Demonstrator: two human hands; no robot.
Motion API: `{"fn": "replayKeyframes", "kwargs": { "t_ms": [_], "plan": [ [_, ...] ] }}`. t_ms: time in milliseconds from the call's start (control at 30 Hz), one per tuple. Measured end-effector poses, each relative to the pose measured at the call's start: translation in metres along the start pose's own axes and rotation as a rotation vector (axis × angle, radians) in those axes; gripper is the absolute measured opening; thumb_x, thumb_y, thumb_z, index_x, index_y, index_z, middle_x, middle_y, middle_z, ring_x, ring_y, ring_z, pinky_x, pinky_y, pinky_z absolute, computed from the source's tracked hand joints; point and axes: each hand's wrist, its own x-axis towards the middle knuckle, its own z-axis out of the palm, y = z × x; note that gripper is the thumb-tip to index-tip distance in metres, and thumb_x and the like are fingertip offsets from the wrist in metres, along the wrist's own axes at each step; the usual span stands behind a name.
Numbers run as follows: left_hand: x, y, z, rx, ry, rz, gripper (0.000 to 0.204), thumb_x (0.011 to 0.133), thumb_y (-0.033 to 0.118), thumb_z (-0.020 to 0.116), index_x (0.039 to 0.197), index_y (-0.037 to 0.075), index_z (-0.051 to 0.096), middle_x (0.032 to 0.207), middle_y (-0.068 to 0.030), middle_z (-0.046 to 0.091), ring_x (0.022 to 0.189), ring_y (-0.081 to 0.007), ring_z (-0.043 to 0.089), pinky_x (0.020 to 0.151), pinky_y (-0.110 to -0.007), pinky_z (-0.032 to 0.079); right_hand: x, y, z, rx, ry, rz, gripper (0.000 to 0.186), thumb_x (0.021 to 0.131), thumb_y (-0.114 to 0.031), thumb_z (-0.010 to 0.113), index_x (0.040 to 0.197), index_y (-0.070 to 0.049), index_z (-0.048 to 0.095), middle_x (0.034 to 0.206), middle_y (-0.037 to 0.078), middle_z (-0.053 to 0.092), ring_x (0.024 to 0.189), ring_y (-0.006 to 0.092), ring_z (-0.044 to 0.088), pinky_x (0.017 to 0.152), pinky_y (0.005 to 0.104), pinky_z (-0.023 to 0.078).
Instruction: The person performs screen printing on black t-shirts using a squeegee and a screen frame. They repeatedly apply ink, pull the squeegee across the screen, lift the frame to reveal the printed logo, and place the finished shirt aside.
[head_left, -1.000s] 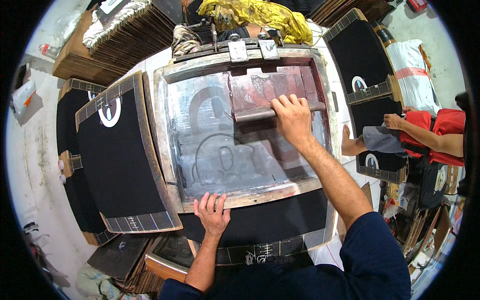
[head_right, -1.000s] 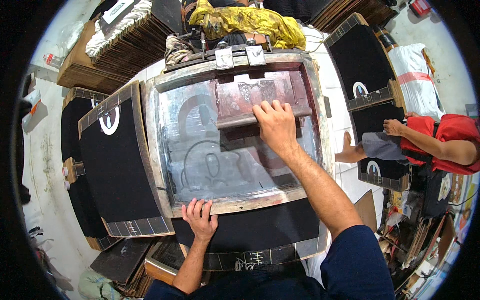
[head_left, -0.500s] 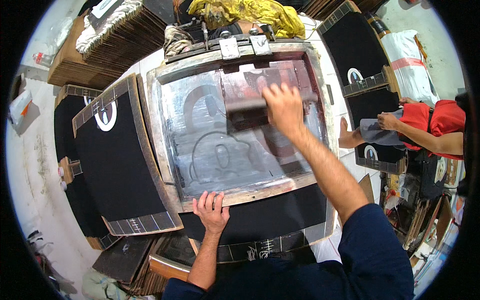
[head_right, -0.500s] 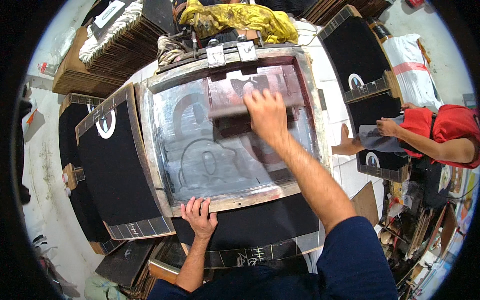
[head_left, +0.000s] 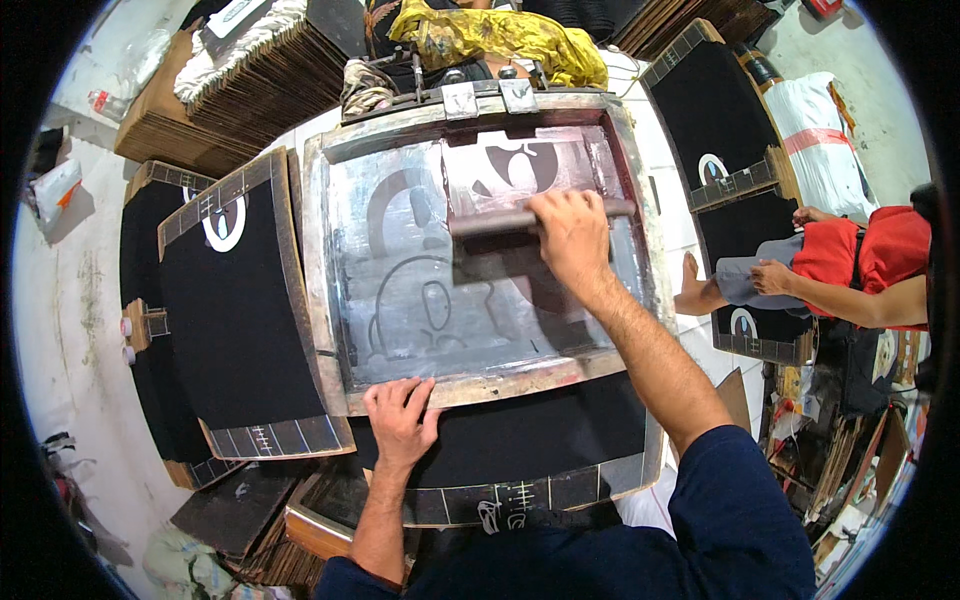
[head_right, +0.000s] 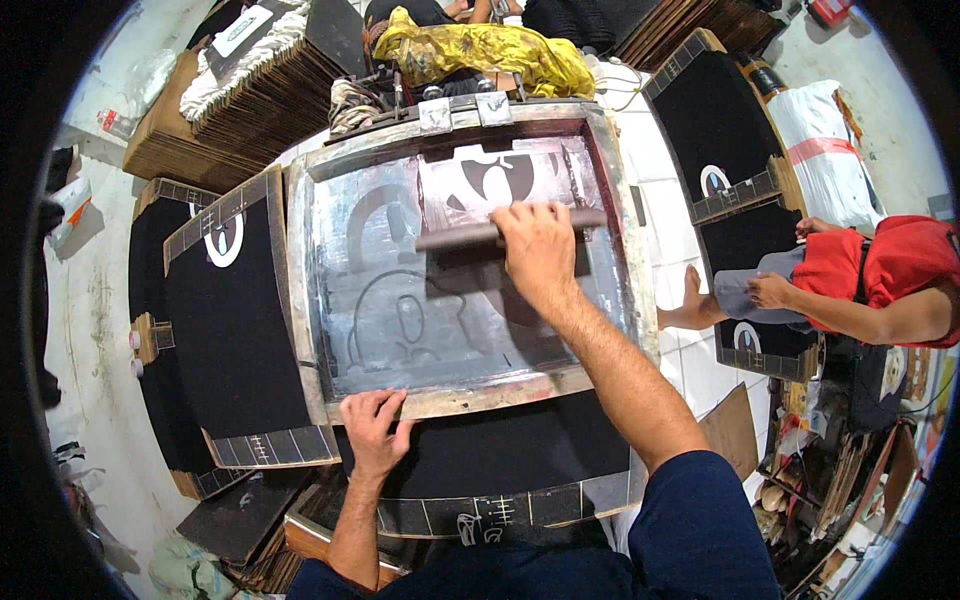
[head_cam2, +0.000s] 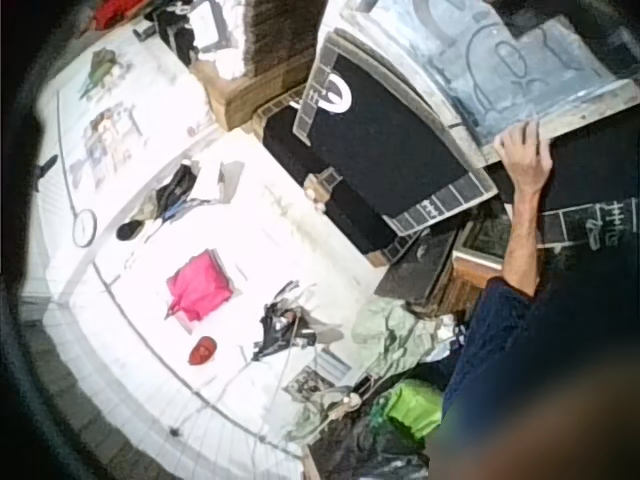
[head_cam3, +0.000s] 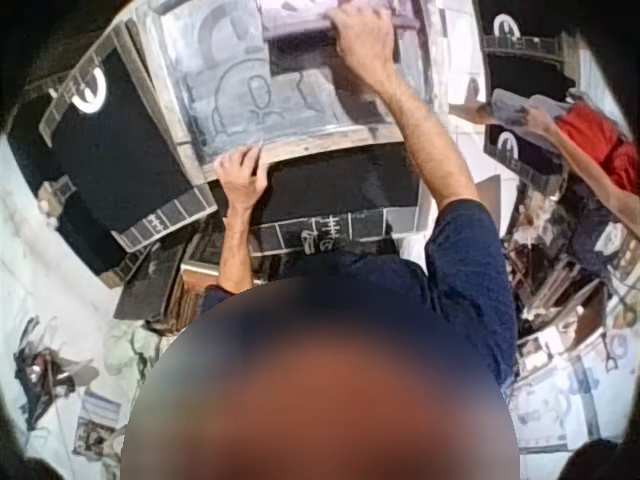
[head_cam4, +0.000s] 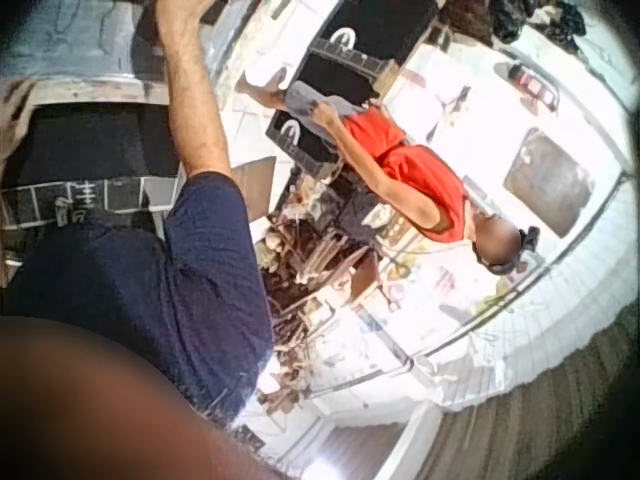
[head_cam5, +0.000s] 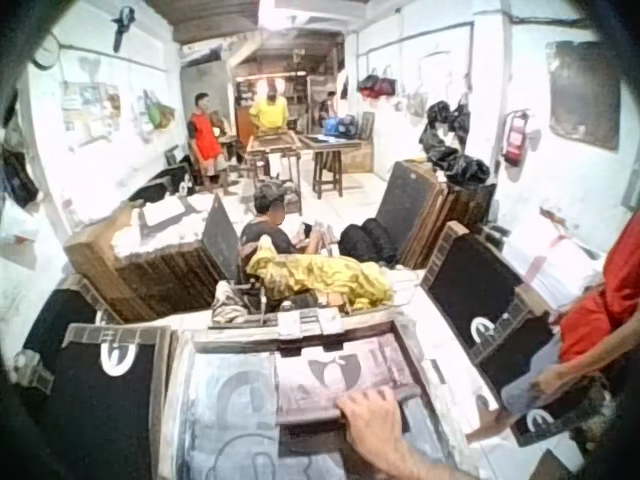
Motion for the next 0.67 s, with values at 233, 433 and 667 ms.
{"fn": "replayKeyframes", "kwargs": {
  "t_ms": [233, 433, 667],
  "plan": [
    [0.017, 0.017, -0.025, -0.037, -0.036, -0.003, 0.048, 0.072, 0.019, 0.087, 0.118, 0.009, 0.075, 0.108, -0.0069, 0.069, 0.103, -0.0287, 0.063, 0.097, -0.047, 0.041, 0.056, 0.021, -0.032, 0.026, -0.267, -0.002, 0.04, 0.082, -0.016, 0.085, 0.119, -0.014, 0.071, 0.113, 0.005, 0.075, 0.112, 0.0292, 0.067, 0.093, 0.0481, 0.047],
    [0.015, 0.018, -0.022, -0.038, -0.041, -0.045, 0.047, 0.073, 0.017, 0.087, 0.117, 0.009, 0.076, 0.11, -0.008, 0.069, 0.105, -0.0293, 0.063, 0.099, -0.048, 0.041, 0.058, 0.028, -0.016, 0.056, -0.346, 0.006, 0.038, 0.081, -0.018, 0.087, 0.116, -0.013, 0.073, 0.111, 0.007, 0.075, 0.113, 0.0306, 0.068, 0.095, 0.0484, 0.048],
    [0.014, 0.025, -0.024, 0.0, -0.048, -0.085, 0.048, 0.075, 0.022, 0.087, 0.12, 0.009, 0.075, 0.111, -0.0079, 0.07, 0.105, -0.0296, 0.063, 0.101, -0.05, 0.041, 0.189, 0.082, 0.035, -0.098, -0.336, -0.061, 0.057, 0.085, -0.033, 0.087, 0.137, -0.018, 0.068, 0.141, 0.017, 0.068, 0.134, 0.0321, 0.063, 0.101, 0.0583, 0.052]
  ]
}}
